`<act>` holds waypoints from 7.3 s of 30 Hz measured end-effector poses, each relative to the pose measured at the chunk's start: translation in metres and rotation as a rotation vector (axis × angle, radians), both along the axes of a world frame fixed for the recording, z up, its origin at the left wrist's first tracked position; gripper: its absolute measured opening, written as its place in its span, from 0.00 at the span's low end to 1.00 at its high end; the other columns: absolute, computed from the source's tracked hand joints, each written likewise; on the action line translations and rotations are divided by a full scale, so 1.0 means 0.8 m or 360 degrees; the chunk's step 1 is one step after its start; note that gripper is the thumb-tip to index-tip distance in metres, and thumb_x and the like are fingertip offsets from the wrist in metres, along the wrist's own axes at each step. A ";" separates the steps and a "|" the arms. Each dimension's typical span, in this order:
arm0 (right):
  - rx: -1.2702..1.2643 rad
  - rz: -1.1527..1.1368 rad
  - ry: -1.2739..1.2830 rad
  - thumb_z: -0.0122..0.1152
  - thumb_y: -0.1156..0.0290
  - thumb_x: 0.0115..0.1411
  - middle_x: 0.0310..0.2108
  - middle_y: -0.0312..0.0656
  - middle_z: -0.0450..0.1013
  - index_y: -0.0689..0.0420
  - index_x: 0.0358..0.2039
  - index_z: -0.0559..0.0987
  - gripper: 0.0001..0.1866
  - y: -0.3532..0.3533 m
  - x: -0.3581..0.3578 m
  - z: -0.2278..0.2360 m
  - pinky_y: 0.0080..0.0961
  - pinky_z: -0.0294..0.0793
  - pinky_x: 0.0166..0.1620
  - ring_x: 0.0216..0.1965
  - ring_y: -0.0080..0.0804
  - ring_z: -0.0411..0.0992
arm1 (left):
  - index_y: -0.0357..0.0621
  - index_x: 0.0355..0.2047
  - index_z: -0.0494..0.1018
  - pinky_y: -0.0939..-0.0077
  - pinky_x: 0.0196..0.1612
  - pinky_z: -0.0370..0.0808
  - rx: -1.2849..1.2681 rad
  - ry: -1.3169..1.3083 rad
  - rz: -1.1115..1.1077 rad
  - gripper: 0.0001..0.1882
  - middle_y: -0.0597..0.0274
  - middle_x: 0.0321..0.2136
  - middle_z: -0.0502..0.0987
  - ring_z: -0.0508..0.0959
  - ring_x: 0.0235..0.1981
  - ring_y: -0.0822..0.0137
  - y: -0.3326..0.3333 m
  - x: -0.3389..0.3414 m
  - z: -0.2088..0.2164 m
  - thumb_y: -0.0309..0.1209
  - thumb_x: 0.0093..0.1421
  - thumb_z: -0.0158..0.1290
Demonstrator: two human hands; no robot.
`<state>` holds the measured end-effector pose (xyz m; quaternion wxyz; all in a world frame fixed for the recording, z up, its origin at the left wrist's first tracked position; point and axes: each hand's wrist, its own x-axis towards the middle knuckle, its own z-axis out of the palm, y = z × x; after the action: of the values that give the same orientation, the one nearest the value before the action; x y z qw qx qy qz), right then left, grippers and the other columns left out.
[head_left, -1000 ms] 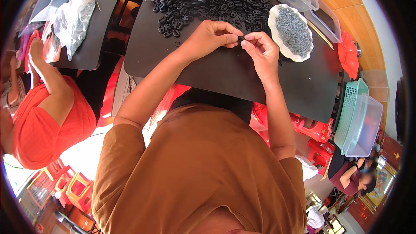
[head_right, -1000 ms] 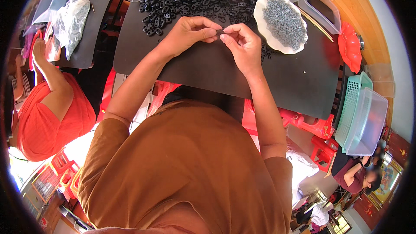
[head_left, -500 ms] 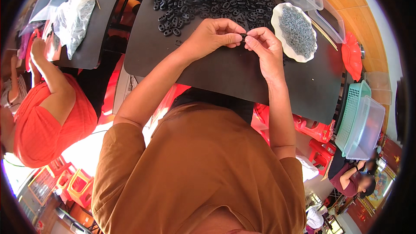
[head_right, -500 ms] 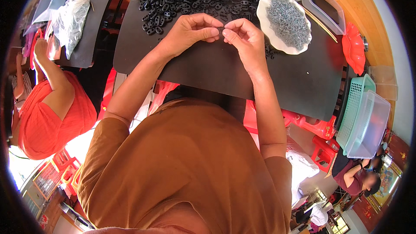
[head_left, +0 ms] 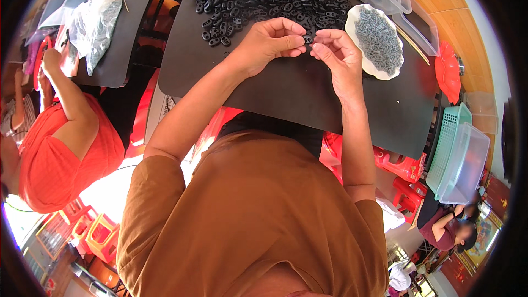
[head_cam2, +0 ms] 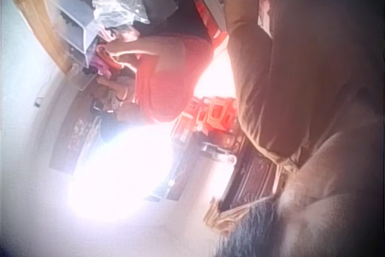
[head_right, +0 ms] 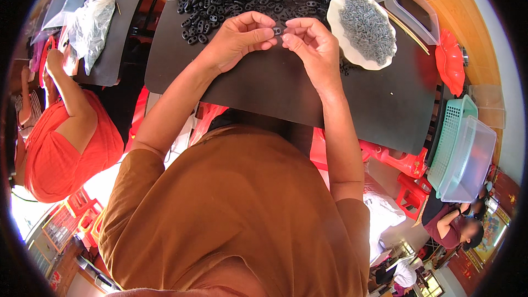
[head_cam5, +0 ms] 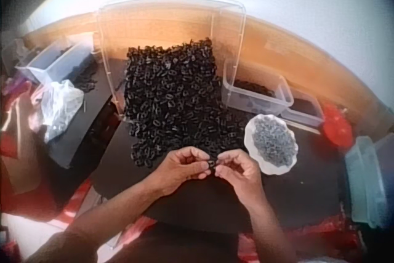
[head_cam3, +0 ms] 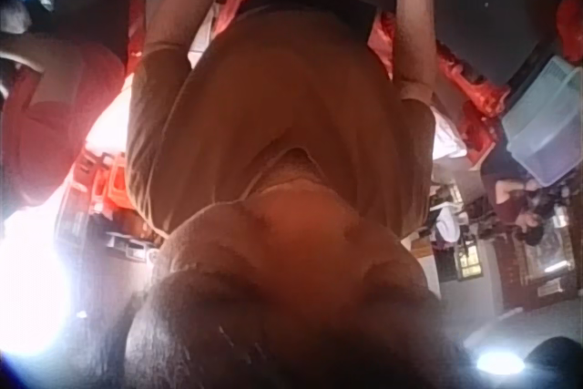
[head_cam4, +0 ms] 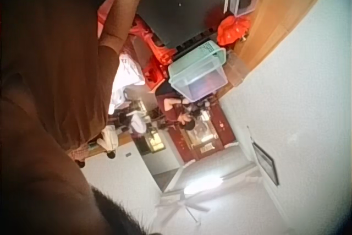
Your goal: The person sits at a table and repeatedly picks up small black plastic rings and metal pins. They insert the pins into the rings by hand, performing a repetitive assembly task. The person handles the components one at a time, placing the finished units back onto the table.
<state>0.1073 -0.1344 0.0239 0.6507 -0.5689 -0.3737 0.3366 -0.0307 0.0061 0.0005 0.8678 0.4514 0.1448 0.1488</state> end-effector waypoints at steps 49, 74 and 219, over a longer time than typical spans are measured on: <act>0.0001 0.0135 -0.0016 0.63 0.79 0.59 0.31 0.36 0.76 0.63 0.39 0.78 0.08 0.007 0.004 -0.003 0.17 0.76 0.39 0.33 0.21 0.75 | 0.40 0.40 0.77 0.84 0.40 0.75 0.0416 0.0058 0.0035 0.10 0.66 0.33 0.79 0.77 0.34 0.78 -0.005 0.001 0.002 0.32 0.62 0.58; 0.0018 0.0090 -0.0726 0.64 0.84 0.53 0.30 0.35 0.74 0.59 0.36 0.77 0.10 0.007 0.005 -0.009 0.17 0.74 0.37 0.32 0.20 0.74 | 0.37 0.39 0.76 0.83 0.40 0.75 0.0730 0.0095 0.0088 0.08 0.67 0.33 0.79 0.77 0.34 0.79 -0.007 0.000 0.002 0.27 0.61 0.57; -0.0053 -0.0128 -0.0969 0.65 0.84 0.50 0.31 0.38 0.78 0.58 0.38 0.81 0.14 -0.013 0.007 -0.005 0.18 0.76 0.31 0.30 0.23 0.78 | 0.36 0.35 0.75 0.78 0.36 0.78 0.1631 0.0126 0.0210 0.05 0.61 0.32 0.78 0.80 0.32 0.70 -0.022 0.005 0.009 0.20 0.58 0.57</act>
<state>0.1133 -0.1450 0.0203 0.5123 -0.6684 -0.5232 0.1308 -0.0269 -0.0117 0.0077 0.5180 0.8137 0.1142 0.2378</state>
